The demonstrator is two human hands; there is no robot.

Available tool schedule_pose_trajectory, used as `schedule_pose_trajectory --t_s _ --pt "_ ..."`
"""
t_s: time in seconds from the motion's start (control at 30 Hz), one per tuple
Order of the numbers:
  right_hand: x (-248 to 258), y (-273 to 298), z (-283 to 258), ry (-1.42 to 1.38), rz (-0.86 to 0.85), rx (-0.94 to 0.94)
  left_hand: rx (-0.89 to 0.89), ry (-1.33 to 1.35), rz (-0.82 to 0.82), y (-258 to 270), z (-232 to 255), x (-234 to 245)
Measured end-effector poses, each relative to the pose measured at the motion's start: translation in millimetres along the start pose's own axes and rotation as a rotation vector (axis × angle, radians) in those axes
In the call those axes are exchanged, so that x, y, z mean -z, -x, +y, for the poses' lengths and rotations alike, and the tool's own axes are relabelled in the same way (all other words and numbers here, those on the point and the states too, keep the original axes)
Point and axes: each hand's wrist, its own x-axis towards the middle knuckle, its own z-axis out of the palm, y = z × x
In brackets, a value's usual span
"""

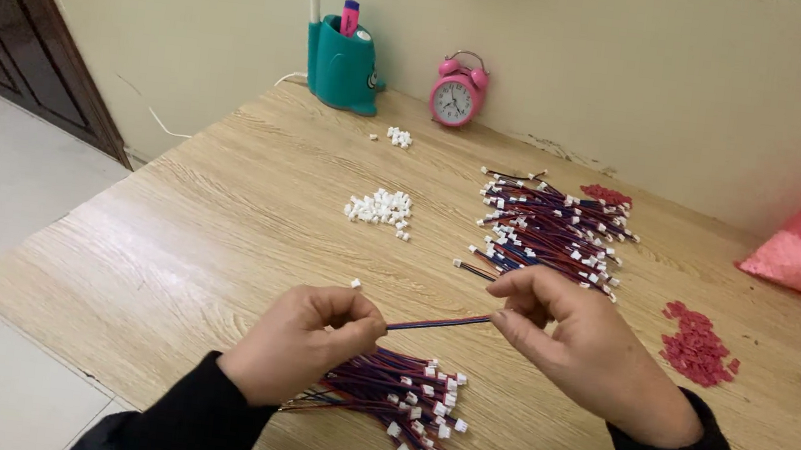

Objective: Assembling electronic wire harnesses by attaching plastic connectors to wire bundles

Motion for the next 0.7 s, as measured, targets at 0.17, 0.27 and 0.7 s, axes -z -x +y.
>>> schedule_pose_trajectory --t_s 0.17,0.27,0.7 --pt "-22 -1 -18 0.339 0.149 0.401 -0.021 -0.347 0.087 0 8 -12" --pt "-45 -6 -23 0.273 0.109 0.529 -0.109 -0.514 0.128 0 10 -21" --pt "-49 -12 -17 0.081 -0.018 0.175 0.052 0.309 0.180 -2 -8 -18"
